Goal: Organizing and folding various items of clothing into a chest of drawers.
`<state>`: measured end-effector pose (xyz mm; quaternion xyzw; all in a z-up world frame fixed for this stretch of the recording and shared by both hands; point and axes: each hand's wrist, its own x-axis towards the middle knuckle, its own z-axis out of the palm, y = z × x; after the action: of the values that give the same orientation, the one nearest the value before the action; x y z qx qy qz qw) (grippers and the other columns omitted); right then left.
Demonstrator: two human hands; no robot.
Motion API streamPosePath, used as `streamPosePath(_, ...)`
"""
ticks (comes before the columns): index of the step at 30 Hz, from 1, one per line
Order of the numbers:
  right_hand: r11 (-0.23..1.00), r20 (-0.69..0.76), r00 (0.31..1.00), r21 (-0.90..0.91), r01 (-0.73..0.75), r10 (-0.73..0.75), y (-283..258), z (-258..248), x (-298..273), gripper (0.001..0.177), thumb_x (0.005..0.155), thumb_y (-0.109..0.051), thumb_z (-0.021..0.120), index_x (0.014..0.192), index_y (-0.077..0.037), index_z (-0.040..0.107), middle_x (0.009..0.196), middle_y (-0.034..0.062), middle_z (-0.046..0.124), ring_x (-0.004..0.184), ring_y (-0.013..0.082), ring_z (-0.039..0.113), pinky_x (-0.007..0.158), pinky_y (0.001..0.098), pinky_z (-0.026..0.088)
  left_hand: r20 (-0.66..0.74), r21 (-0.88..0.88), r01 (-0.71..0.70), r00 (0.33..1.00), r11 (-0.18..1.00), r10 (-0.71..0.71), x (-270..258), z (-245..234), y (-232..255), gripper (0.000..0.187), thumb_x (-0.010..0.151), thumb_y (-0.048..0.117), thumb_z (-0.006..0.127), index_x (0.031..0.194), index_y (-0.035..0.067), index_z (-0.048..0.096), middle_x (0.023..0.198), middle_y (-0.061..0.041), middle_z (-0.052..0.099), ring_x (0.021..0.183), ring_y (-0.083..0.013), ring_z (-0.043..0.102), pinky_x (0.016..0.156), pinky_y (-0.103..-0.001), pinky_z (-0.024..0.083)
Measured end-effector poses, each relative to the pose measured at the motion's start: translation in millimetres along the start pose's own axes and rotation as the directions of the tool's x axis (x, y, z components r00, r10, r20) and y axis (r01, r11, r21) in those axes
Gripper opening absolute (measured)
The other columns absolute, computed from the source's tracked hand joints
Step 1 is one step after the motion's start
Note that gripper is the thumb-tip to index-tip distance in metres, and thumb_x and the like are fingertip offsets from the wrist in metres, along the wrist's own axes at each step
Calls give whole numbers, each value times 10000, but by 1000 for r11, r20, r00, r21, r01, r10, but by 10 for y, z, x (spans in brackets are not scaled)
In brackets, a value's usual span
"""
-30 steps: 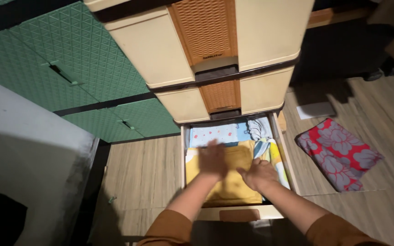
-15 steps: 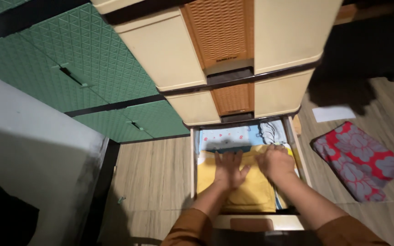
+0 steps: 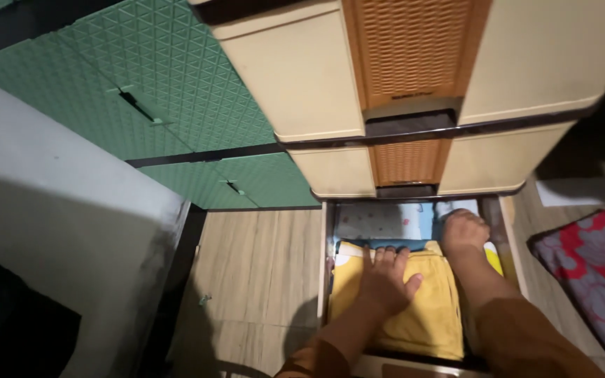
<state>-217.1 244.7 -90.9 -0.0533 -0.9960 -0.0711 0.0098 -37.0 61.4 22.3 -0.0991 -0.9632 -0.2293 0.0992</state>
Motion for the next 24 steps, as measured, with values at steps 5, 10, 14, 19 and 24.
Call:
streamPosePath(5,825,-159,838,157,543,-522,5,-323,-158,249,839,-328,716,960,-119,658,953,106,734,949,280,717,825,416,581,33,34,-25,999,999,24,5,76,8,674,924,480,624,1400,5,575,1333,-262,586,1300,-422,500,1190,-695,164)
streamPosePath(10,806,-233,828,207,554,-510,13,-609,-268,297,777,-301,729,999,-124,641,1012,86,713,998,288,691,821,454,563,95,17,7,995,1000,-9,42,88,12,693,925,484,603,1419,1,547,1394,-272,546,1344,-428,446,1187,-690,116)
streamPosePath(14,903,-88,923,191,385,-375,-13,-905,-366,448,753,-363,752,1116,-144,607,1135,154,643,1052,344,658,832,466,559,135,13,46,990,999,-48,53,59,48,697,924,479,593,1428,2,531,1418,-275,524,1369,-430,420,1194,-679,99)
streamPosePath(19,919,-114,957,269,290,-268,24,-274,-217,436,893,-303,701,1246,-86,566,1152,192,646,1032,366,683,845,456,580,99,45,15,995,999,-20,15,104,22,687,930,479,595,1422,2,538,1398,-270,540,1357,-434,435,1194,-679,119)
streamPosePath(24,843,-130,928,389,372,-350,98,-583,-343,451,847,-333,732,1204,-111,569,1135,166,645,1071,354,674,888,466,570,33,18,-6,999,1000,5,-18,7,94,655,924,455,624,1395,6,556,1346,-257,570,1324,-431,465,1192,-687,152)
